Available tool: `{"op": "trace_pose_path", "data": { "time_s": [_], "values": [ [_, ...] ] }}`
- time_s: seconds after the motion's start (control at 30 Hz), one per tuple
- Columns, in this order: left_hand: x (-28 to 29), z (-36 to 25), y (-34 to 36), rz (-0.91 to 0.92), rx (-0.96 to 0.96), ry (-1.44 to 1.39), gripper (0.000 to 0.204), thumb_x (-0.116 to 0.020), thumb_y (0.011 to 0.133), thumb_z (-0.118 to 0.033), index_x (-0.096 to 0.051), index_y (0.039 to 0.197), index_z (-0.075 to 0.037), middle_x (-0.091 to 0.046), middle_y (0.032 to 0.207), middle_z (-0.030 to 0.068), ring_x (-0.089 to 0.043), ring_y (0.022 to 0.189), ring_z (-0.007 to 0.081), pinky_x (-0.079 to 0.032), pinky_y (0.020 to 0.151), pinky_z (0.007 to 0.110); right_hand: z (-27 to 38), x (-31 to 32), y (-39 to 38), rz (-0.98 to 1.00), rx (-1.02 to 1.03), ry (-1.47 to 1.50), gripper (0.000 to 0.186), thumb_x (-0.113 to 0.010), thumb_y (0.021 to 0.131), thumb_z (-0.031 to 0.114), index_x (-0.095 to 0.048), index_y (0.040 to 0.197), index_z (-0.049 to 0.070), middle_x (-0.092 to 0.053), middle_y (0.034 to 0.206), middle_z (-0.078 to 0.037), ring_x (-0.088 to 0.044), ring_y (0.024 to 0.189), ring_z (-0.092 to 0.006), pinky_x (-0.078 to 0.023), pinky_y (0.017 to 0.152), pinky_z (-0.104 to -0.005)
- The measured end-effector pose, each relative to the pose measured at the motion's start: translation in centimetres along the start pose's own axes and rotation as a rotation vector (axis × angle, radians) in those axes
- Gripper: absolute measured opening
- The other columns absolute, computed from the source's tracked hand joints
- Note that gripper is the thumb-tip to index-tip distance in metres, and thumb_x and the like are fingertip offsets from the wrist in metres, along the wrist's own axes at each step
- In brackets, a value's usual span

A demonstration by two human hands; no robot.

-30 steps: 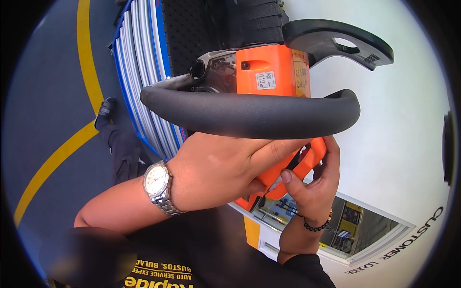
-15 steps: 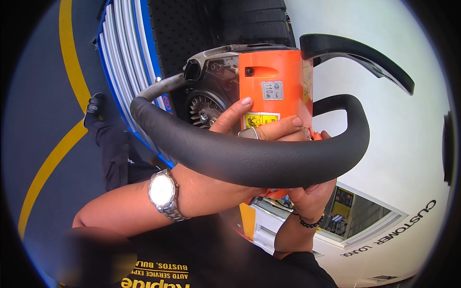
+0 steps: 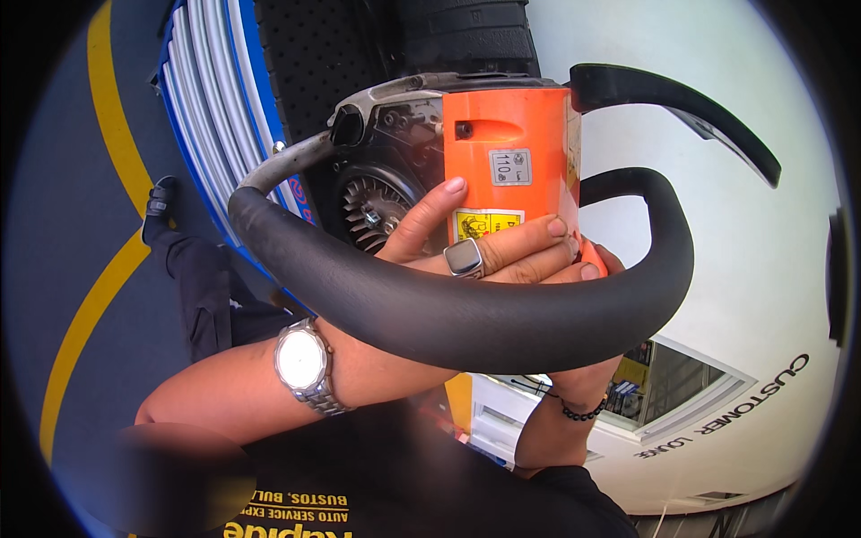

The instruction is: The person uses a screwdriver to remove screws from the orange chainsaw's top cover, then removes the cover to expose the internal components. The person reattaches the cover and tightens the screws back into place.

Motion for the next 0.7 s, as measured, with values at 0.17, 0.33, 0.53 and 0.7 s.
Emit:
{"op": "trace_pose_path", "data": {
  "time_s": [0.17, 0.33, 0.53, 0.7],
  "values": [
    [0.1, 0.0, -0.3, -0.070, -0.047, 0.017, 0.044, -0.064, 0.096, -0.029, -0.061, 0.139, -0.035, -0.058, 0.149, -0.0105, -0.047, 0.143, 0.0059, -0.010, 0.125, 0.053, -0.1, -0.2, 0.0, 0.010, -0.006, 0.026, 0.091, -0.091, 0.068, 0.017, -0.043, 0.142, -0.005, -0.059, 0.134, -0.017, -0.062, 0.121, -0.0239, -0.050, 0.102, -0.0362],
    [0.3, -0.9, 0.0, -0.085, -0.080, -0.034, 0.045, -0.060, 0.098, -0.029, -0.060, 0.143, -0.026, -0.061, 0.146, -0.0067, -0.049, 0.143, 0.0091, -0.007, 0.125, 0.054, -0.8, 0.7, -0.5, -0.144, -0.244, 0.049, 0.068, -0.075, 0.091, 0.019, -0.040, 0.144, -0.007, -0.058, 0.138, -0.022, -0.061, 0.125, -0.0271, -0.052, 0.105, -0.0382],
    [-0.1, -0.6, -0.3, -0.113, -0.120, -0.032, 0.048, -0.056, 0.100, -0.031, -0.056, 0.147, -0.024, -0.060, 0.147, -0.0042, -0.048, 0.144, 0.0099, -0.006, 0.126, 0.054, -1.4, 0.1, -0.7, -0.198, -0.289, 0.105, 0.058, -0.066, 0.099, 0.018, -0.040, 0.144, -0.007, -0.056, 0.140, -0.023, -0.061, 0.126, -0.0278, -0.052, 0.107, -0.0388],
    [0.1, 0.0, -0.7, -0.108, -0.114, -0.065, 0.045, -0.057, 0.100, -0.028, -0.058, 0.144, -0.027, -0.058, 0.149, -0.0064, -0.047, 0.144, 0.0089, -0.009, 0.126, 0.053, -1.0, -0.3, -0.6, -0.162, -0.160, 0.037, 0.081, -0.083, 0.083, 0.020, -0.039, 0.145, -0.008, -0.055, 0.141, -0.022, -0.060, 0.126, -0.0278, -0.051, 0.106, -0.0389]
  ]
}}
Point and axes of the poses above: each hand's wrist, its own y-axis towards the middle knuckle, its own x-axis out of the back of the hand, z = x × y, the point moved 9 cm from there along y, towards the middle knuckle
